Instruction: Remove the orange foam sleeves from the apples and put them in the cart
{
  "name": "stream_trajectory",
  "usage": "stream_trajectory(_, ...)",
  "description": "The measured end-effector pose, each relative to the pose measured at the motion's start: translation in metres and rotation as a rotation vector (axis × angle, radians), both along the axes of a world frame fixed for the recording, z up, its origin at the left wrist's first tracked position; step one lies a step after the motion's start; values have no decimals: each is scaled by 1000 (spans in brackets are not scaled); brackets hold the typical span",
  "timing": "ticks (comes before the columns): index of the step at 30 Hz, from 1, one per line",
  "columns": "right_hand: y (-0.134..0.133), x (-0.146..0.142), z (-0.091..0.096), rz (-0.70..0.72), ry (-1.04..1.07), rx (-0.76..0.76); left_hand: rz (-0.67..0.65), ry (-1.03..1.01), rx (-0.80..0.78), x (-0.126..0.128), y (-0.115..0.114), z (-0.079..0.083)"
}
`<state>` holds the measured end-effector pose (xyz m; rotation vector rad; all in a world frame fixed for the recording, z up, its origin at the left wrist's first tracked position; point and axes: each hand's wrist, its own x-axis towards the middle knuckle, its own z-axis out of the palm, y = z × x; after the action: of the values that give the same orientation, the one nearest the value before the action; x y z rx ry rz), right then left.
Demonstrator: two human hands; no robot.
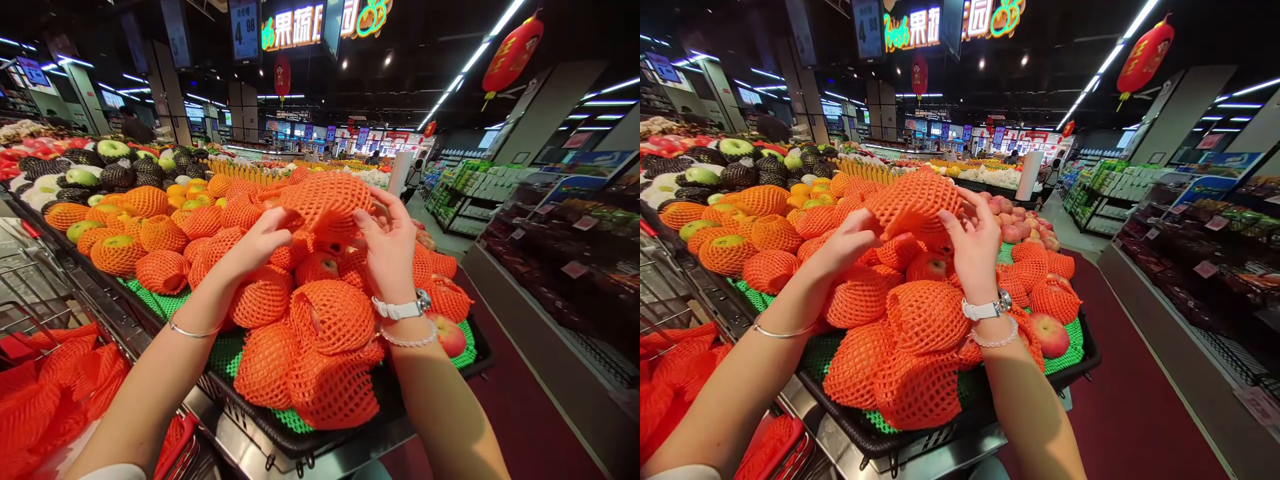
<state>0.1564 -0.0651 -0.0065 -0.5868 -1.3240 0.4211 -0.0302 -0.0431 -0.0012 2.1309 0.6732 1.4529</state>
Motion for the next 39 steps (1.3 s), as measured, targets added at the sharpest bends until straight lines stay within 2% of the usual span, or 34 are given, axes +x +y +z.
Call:
stream_trajectory(3,2,8,1,8,42,-91,-74,-74,-64,0,3,0)
stream_trajectory(5,4,8,-1,12,44,-118,34,-35,4,5,3,-1)
stream_trajectory(7,5,4,-3,-3,31,-75,161,58,95,10,2,-2)
stream_trajectory(9,5,-1,-4,-49,7,0,197,121,134,13,0,-4)
stream_trajectory(12,3,-4,-3,-128,-44,53,105,72,73,13,-1,-4)
stream_trajectory(15,1,-3,-1,-151,-53,48,7,-2,8,14,-1,-3)
stream_trajectory(20,-1,-6,-5,-199,-118,42,-48,14,-23,18,-3,-3)
stream_trajectory(25,-3,-7,-7,-319,-209,66,20,-67,-40,19,-4,-3)
stream_trajectory(28,-3,-4,-6,-403,-207,128,105,-116,-61,20,-6,-2)
stream_trajectory(31,-6,-3,-4,-456,-201,196,127,-187,-78,21,-6,-1)
stream_trajectory(34,-10,-4,-1,-392,-164,196,100,-250,-65,21,-4,-1)
stream_trajectory(39,-10,-7,0,-76,-211,21,147,-300,-22,16,4,-1)
